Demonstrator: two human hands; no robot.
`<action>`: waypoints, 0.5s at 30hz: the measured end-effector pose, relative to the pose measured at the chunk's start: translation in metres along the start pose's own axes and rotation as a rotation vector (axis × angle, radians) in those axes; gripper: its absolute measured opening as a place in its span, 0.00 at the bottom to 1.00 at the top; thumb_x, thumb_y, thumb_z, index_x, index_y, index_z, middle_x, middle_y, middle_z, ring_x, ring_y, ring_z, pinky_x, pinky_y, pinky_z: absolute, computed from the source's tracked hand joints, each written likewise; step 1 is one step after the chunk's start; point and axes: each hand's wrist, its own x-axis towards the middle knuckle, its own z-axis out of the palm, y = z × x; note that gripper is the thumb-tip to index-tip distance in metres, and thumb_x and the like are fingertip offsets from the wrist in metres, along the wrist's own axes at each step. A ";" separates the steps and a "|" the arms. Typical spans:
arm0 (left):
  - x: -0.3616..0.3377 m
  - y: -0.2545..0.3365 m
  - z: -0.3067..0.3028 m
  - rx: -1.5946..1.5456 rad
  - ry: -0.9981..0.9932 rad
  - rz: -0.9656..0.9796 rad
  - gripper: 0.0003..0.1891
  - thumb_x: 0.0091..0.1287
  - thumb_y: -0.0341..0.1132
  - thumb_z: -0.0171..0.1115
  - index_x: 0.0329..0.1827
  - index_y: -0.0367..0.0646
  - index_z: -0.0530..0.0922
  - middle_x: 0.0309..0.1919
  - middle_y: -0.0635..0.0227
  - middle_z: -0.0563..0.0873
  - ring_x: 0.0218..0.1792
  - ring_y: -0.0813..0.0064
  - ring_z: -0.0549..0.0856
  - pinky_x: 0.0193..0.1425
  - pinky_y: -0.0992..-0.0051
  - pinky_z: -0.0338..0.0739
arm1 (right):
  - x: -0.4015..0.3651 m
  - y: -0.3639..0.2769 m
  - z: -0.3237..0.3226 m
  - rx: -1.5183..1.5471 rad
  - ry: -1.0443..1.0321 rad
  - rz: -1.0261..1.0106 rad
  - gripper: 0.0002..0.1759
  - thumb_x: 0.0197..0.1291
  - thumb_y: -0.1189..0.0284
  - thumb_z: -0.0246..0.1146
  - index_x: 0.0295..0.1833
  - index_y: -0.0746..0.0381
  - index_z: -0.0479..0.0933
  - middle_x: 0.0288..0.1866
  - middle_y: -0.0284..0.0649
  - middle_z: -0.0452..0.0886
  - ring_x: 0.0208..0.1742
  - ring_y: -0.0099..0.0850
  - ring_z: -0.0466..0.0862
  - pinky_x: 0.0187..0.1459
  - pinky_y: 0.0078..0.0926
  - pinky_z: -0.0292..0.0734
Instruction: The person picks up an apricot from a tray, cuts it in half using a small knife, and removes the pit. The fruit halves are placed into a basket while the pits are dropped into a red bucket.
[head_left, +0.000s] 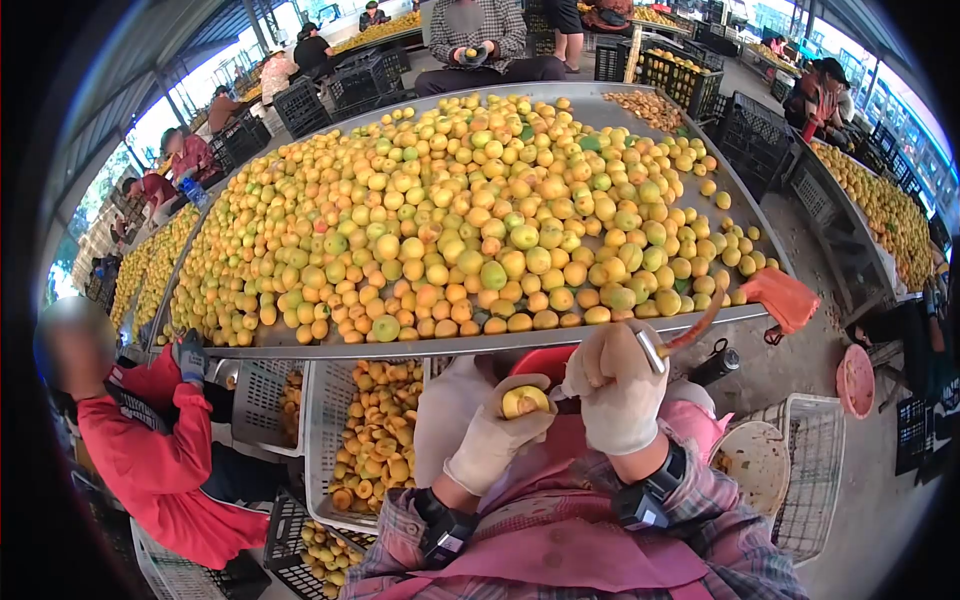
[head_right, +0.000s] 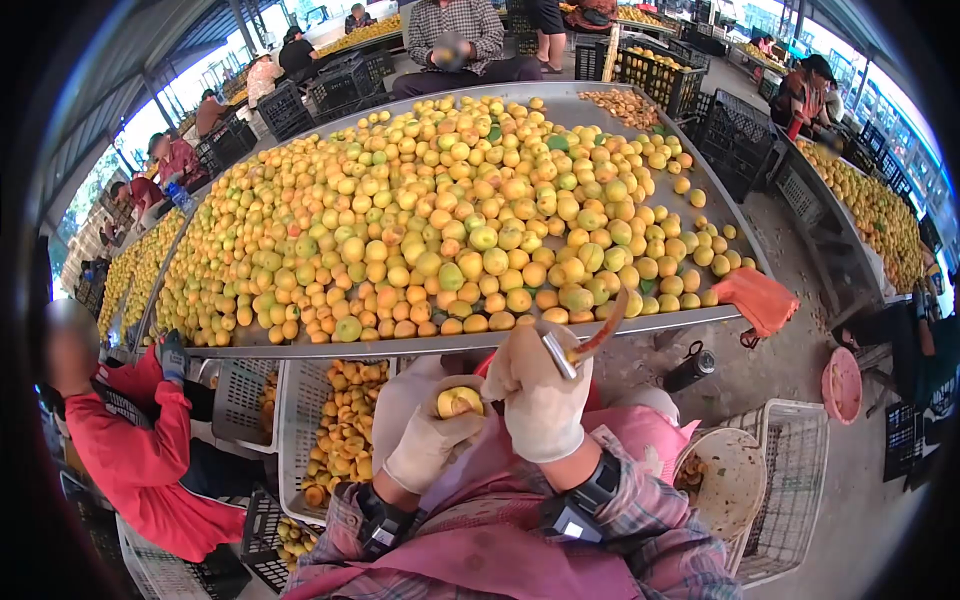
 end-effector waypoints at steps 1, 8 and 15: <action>0.000 0.001 0.004 0.030 0.003 -0.011 0.22 0.62 0.28 0.67 0.61 0.44 0.74 0.38 0.75 0.81 0.32 0.84 0.79 0.30 0.85 0.69 | -0.002 0.006 -0.001 0.152 0.014 0.036 0.09 0.58 0.81 0.50 0.25 0.63 0.63 0.20 0.33 0.66 0.19 0.26 0.70 0.22 0.23 0.62; 0.004 -0.003 0.024 0.030 0.007 0.042 0.19 0.64 0.29 0.67 0.58 0.41 0.75 0.35 0.74 0.81 0.30 0.85 0.78 0.30 0.85 0.70 | -0.009 0.015 -0.010 -0.154 -0.069 -0.208 0.13 0.51 0.88 0.55 0.26 0.62 0.60 0.23 0.35 0.66 0.19 0.27 0.68 0.21 0.23 0.65; 0.014 -0.012 0.019 0.197 0.059 0.133 0.16 0.67 0.31 0.64 0.56 0.41 0.75 0.32 0.71 0.83 0.28 0.84 0.78 0.31 0.83 0.74 | -0.009 0.017 -0.025 -0.486 -0.140 -0.225 0.04 0.49 0.79 0.65 0.31 0.64 0.77 0.26 0.38 0.80 0.25 0.32 0.79 0.29 0.26 0.73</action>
